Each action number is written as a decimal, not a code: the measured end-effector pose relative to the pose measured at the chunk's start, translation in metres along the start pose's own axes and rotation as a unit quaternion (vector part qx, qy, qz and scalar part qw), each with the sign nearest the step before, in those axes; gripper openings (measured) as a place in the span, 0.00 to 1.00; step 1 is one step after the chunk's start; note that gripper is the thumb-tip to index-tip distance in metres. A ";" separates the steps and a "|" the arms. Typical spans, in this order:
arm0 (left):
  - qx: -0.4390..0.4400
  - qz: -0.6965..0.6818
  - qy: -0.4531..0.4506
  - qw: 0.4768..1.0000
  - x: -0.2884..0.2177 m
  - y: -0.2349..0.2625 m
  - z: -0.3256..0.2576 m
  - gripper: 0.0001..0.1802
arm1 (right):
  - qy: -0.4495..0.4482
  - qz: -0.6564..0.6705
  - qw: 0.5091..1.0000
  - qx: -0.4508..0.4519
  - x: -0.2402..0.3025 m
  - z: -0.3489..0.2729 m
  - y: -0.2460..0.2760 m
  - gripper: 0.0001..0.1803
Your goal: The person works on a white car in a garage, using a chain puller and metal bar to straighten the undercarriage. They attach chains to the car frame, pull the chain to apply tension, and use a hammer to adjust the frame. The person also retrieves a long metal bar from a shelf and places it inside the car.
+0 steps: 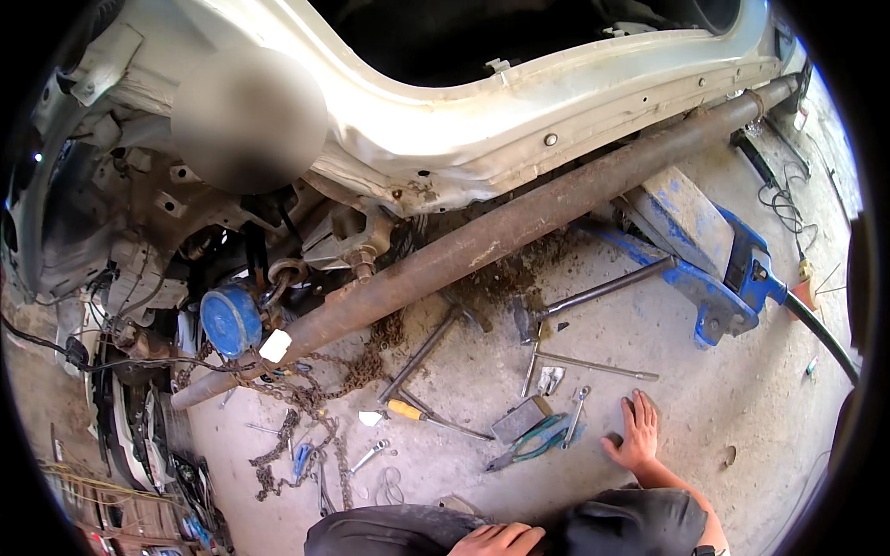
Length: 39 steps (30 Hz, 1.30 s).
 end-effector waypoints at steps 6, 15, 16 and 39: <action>0.005 -0.004 0.003 1.000 0.000 -0.002 -0.003 0.16 | 0.005 -0.008 1.000 -0.001 -0.001 -0.002 -0.001 0.45; 0.005 0.000 -0.012 1.000 0.002 -0.004 -0.006 0.16 | 0.006 -0.002 1.000 0.000 0.001 -0.001 0.000 0.45; -0.003 -0.001 -0.014 1.000 0.001 -0.003 -0.006 0.16 | 0.005 -0.001 1.000 -0.001 0.001 -0.002 0.001 0.45; 0.001 0.008 -0.013 1.000 0.000 0.002 -0.007 0.16 | 0.019 0.006 1.000 -0.015 0.001 -0.003 0.001 0.44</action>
Point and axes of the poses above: each hand's wrist, its own z-axis towards the middle knuckle, its own y-axis out of the back of the hand, x = y × z, the point moved 1 cm from there along z, towards the middle knuckle, and after that the axes turned 14 degrees about z, right-handed, at the moved point
